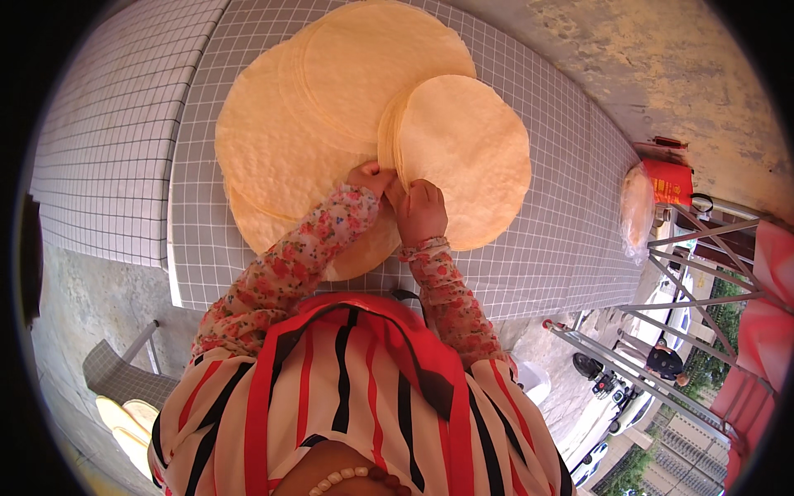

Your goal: The person stacks large, thin circular flatbreads on a table by hand, picking up individual pieces and organizing them into stacks.

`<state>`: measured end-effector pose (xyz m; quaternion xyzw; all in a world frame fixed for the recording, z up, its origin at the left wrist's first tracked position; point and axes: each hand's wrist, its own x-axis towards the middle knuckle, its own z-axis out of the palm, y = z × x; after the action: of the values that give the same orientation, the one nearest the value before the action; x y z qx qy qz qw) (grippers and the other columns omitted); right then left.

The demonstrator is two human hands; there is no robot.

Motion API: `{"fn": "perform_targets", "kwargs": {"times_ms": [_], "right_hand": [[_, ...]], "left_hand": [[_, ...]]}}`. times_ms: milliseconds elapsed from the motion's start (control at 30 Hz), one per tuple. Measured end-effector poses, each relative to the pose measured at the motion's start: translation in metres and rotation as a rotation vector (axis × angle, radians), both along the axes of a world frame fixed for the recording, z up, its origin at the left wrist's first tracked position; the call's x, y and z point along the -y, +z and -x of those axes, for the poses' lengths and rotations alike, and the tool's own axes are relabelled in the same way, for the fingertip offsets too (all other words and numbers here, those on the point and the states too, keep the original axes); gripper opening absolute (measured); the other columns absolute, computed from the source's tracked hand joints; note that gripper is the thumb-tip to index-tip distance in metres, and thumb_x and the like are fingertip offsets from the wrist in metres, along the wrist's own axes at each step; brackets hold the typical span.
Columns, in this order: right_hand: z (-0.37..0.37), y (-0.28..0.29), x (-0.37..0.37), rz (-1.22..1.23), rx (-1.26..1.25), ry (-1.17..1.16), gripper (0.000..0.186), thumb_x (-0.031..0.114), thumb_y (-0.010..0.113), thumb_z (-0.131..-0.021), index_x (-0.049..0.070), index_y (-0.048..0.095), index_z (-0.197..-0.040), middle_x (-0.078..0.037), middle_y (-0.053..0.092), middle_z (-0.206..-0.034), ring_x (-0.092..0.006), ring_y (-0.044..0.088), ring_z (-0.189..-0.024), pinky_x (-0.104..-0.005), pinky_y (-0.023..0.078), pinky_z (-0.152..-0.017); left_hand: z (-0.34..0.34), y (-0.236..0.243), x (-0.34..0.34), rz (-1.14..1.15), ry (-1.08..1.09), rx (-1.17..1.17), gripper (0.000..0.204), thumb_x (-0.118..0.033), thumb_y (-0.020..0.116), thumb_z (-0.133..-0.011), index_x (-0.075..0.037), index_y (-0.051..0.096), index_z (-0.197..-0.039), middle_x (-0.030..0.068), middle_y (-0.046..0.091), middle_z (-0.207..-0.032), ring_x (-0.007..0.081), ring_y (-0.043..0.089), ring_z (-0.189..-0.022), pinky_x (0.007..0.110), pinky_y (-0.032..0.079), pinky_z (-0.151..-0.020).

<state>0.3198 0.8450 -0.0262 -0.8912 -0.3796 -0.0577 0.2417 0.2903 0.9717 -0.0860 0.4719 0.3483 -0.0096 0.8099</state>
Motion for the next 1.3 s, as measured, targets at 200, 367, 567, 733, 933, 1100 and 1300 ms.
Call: {"fn": "perform_targets", "kwargs": {"times_ms": [200, 367, 567, 733, 933, 1100, 1300], "right_hand": [[-0.014, -0.003, 0.001, -0.036, -0.018, -0.024, 0.011, 0.007, 0.054, -0.078, 0.0, 0.057, -0.087, -0.016, 0.059, -0.094, -0.0352, 0.055, -0.086, -0.0429, 0.048, -0.073], [-0.026, 0.001, -0.003, -0.044, -0.056, -0.04, 0.012, 0.009, 0.058, -0.076, 0.0, 0.057, -0.085, -0.017, 0.059, -0.086, -0.0355, 0.057, -0.079, -0.0415, 0.048, -0.068], [-0.013, 0.007, -0.008, -0.119, -0.217, -0.069, 0.018, 0.013, 0.061, -0.073, 0.0, 0.056, -0.084, -0.019, 0.058, -0.089, -0.0378, 0.055, -0.084, -0.0447, 0.046, -0.072], [-0.008, 0.006, -0.012, -0.143, -0.249, -0.102, 0.028, 0.017, 0.064, -0.071, 0.0, 0.056, -0.092, -0.019, 0.058, -0.093, -0.0377, 0.054, -0.089, -0.0447, 0.046, -0.076], [-0.015, -0.005, -0.017, -0.144, -0.198, -0.155, 0.03, 0.018, 0.063, -0.071, 0.001, 0.056, -0.094, -0.019, 0.058, -0.094, -0.038, 0.053, -0.092, -0.0453, 0.045, -0.079], [-0.017, -0.001, -0.028, 0.011, -0.009, -0.176, 0.024, 0.021, 0.061, -0.074, 0.001, 0.058, -0.087, -0.019, 0.06, -0.091, -0.0365, 0.058, -0.083, -0.0421, 0.048, -0.07], [-0.022, 0.005, -0.016, -0.007, -0.112, -0.111, 0.014, 0.013, 0.054, -0.077, 0.0, 0.057, -0.083, -0.02, 0.059, -0.087, -0.0375, 0.057, -0.077, -0.0434, 0.048, -0.065]], "left_hand": [[-0.001, 0.0, -0.001, 0.037, -0.037, 0.099, 0.017, -0.012, 0.054, -0.089, 0.0, 0.064, -0.096, 0.0045, 0.066, -0.083, 0.0111, 0.062, -0.072, 0.024, 0.05, -0.062], [-0.001, -0.006, -0.006, 0.094, -0.131, 0.125, 0.018, -0.011, 0.053, -0.089, -0.001, 0.062, -0.1, 0.0046, 0.066, -0.084, 0.0128, 0.063, -0.074, 0.026, 0.052, -0.064], [0.002, 0.016, -0.005, 0.044, -0.115, 0.088, 0.019, -0.012, 0.058, -0.084, -0.002, 0.063, -0.099, 0.0048, 0.066, -0.083, 0.0132, 0.063, -0.072, 0.026, 0.052, -0.062], [0.002, 0.014, -0.005, -0.009, -0.092, 0.056, 0.018, -0.012, 0.062, -0.081, -0.003, 0.064, -0.097, 0.0045, 0.066, -0.081, 0.0125, 0.063, -0.07, 0.026, 0.051, -0.06], [-0.001, 0.012, -0.008, 0.116, -0.041, 0.026, 0.023, -0.023, 0.061, -0.085, -0.002, 0.064, -0.094, 0.0048, 0.066, -0.079, 0.0121, 0.062, -0.067, 0.026, 0.05, -0.058], [-0.004, 0.012, -0.009, 0.056, -0.075, -0.038, 0.027, -0.025, 0.057, -0.089, -0.002, 0.065, -0.099, 0.0067, 0.067, -0.081, 0.0138, 0.063, -0.069, 0.027, 0.051, -0.059], [-0.005, -0.019, -0.001, -0.036, -0.014, -0.016, 0.03, -0.025, 0.054, -0.091, 0.0, 0.064, -0.106, 0.008, 0.068, -0.086, 0.014, 0.063, -0.072, 0.026, 0.051, -0.063]]}}
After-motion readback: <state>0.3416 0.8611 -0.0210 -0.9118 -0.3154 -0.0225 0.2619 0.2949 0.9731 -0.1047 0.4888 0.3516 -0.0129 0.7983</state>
